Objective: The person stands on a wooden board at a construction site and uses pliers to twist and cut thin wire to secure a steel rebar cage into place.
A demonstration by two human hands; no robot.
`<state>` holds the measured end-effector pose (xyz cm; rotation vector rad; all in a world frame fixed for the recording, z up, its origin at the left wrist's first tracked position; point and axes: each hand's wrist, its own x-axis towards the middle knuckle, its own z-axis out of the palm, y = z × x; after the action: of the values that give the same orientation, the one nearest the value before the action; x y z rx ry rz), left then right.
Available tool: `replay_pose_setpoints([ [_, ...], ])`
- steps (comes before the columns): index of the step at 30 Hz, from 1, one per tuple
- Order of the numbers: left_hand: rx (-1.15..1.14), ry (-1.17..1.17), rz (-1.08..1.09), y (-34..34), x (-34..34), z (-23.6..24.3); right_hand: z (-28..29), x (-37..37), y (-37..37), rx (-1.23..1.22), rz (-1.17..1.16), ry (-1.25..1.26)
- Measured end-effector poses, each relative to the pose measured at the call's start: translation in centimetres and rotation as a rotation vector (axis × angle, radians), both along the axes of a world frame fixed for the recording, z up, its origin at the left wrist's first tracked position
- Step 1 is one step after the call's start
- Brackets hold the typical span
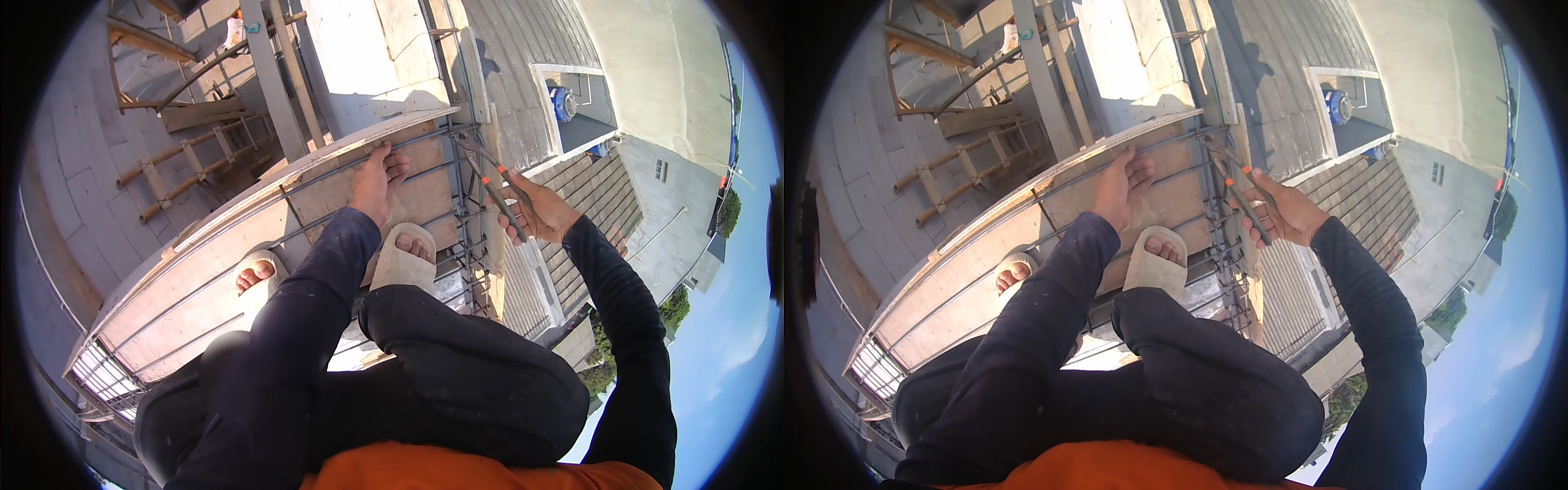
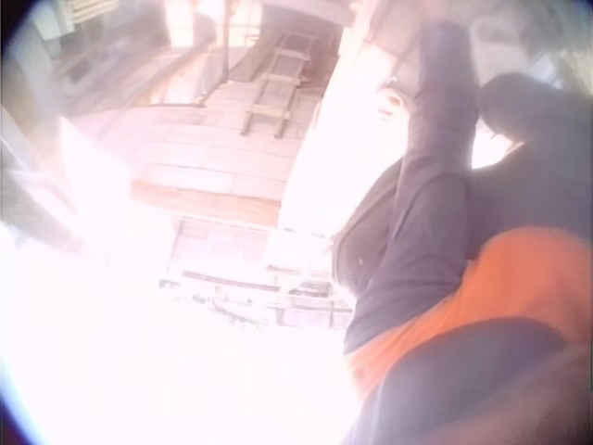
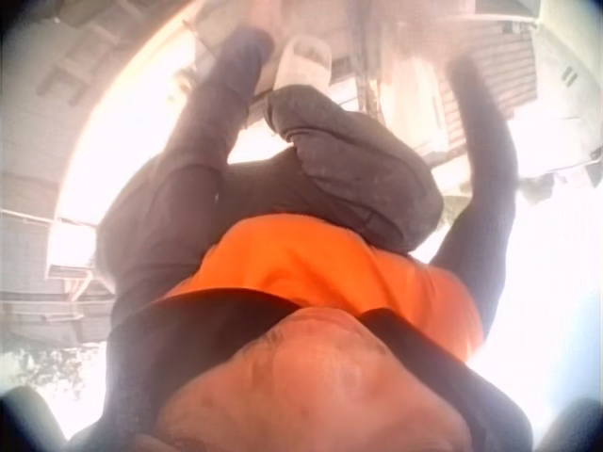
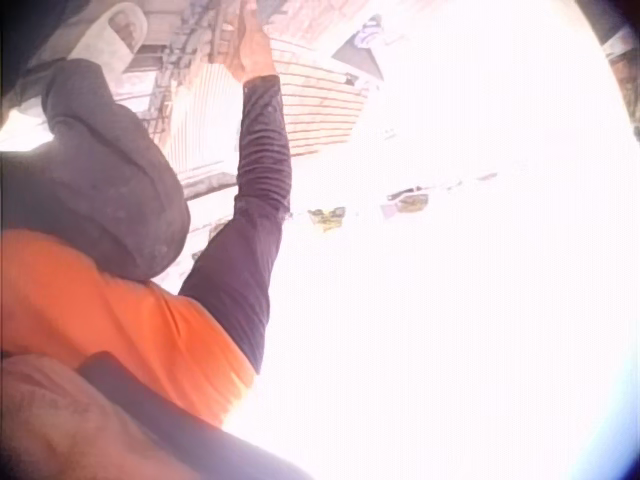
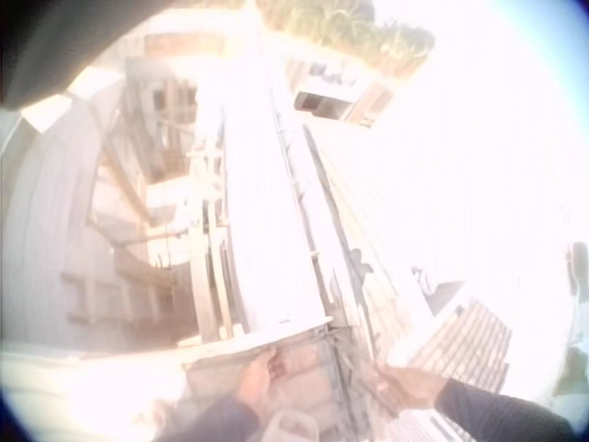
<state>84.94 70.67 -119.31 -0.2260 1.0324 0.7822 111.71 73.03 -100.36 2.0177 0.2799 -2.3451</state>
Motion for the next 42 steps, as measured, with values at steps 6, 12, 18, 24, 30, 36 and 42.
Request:
replay_pose_setpoints([
  [6, 0.003, -0.003, -0.03, 0.2, -0.1, 0.0, 1.2, -0.9, 0.3, 0.19, 0.364, -0.179],
  [12, 0.009, 0.003, -0.019, 0.1, -0.2, -0.5, 3.0, -1.6, 1.9, 0.838, 1.409, -0.727],
  [18, 0.027, 0.012, -0.01, 0.1, -0.6, -0.5, 3.1, -1.2, 2.3, 1.045, 1.566, -0.804],
  [24, 0.04, 0.063, -0.171, 0.4, 0.9, 1.5, -0.2, 2.2, -1.1, 0.031, -0.163, -0.078],
  [30, 0.164, -0.1, -0.464, 0.8, 7.8, 4.7, 0.6, 0.9, -0.6, 0.054, -0.105, -0.081],
  [36, -0.096, -0.306, -0.054, 3.7, 12.9, 5.1, 3.9, -2.0, 1.5, 0.231, 0.759, -0.322],
  [42, -0.194, -0.152, 0.068, 4.4, 15.6, 6.5, 3.2, -3.4, -1.2, 0.847, 1.484, -0.918],
])
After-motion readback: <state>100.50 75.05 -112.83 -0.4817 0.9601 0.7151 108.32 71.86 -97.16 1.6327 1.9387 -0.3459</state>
